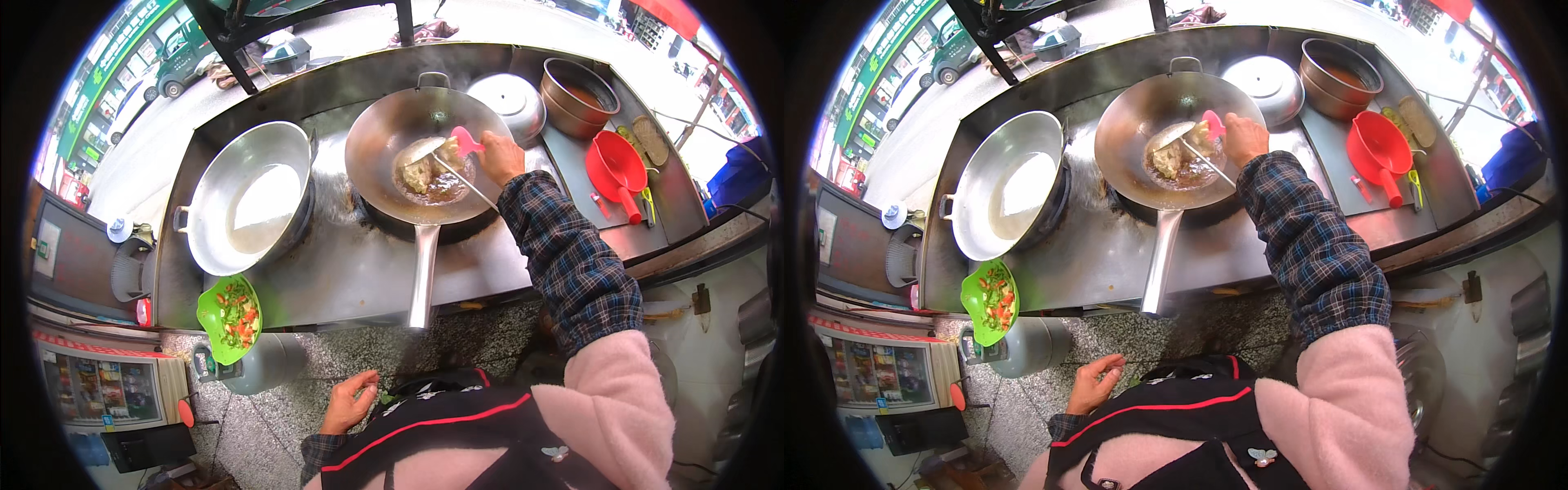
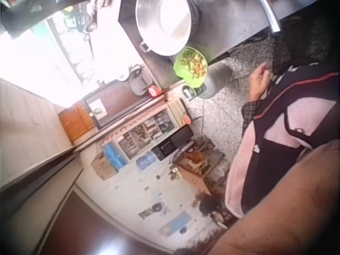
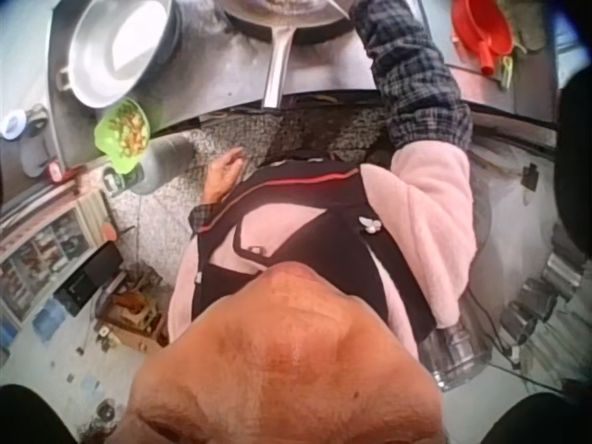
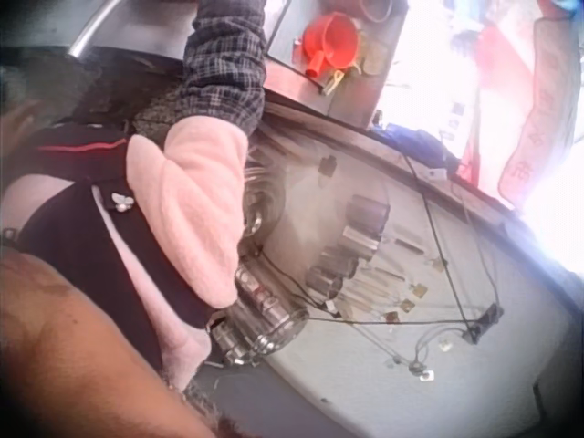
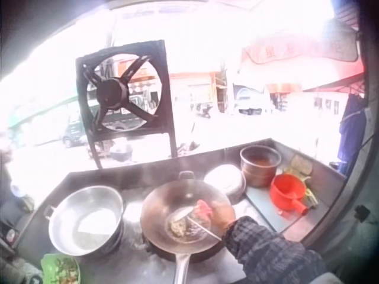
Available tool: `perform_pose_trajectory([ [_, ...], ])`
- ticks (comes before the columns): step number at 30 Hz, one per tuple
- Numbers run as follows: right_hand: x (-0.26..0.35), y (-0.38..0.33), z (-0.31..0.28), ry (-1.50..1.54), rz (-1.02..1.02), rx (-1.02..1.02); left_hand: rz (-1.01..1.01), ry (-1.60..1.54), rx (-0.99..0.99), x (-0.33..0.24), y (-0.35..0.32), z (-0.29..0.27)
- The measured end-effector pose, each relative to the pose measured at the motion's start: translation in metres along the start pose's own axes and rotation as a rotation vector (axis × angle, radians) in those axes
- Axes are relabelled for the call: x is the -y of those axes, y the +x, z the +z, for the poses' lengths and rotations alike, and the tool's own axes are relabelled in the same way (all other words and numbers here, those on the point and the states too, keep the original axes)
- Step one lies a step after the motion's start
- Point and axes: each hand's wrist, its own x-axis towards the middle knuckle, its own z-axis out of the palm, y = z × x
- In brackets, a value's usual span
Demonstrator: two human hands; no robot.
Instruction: The person stir-fries vegetables in a wok, adds sauce and broth, then incorporates a white paste and continues to stir. The person uses a ladle and a pink scoop to handle ingredients and liquids.
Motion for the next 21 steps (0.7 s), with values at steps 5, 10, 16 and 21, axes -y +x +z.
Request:
perform_pose_trajectory([
  [5,-0.001,-0.006,-0.020,-0.152,-0.219,-0.085,0.005,0.018,0.018,-0.004,0.006,0.000],
  [10,-0.012,-0.030,-0.052,0.176,0.107,-0.186,0.108,0.050,0.115,-0.002,0.020,-0.010],
  [16,-0.021,-0.125,-0.092,1.329,0.574,-0.108,0.232,0.088,0.333,0.012,0.036,-0.032],
  [21,-0.004,-0.286,-0.120,1.510,0.704,-0.310,0.314,0.131,0.535,0.039,0.036,-0.055],
])
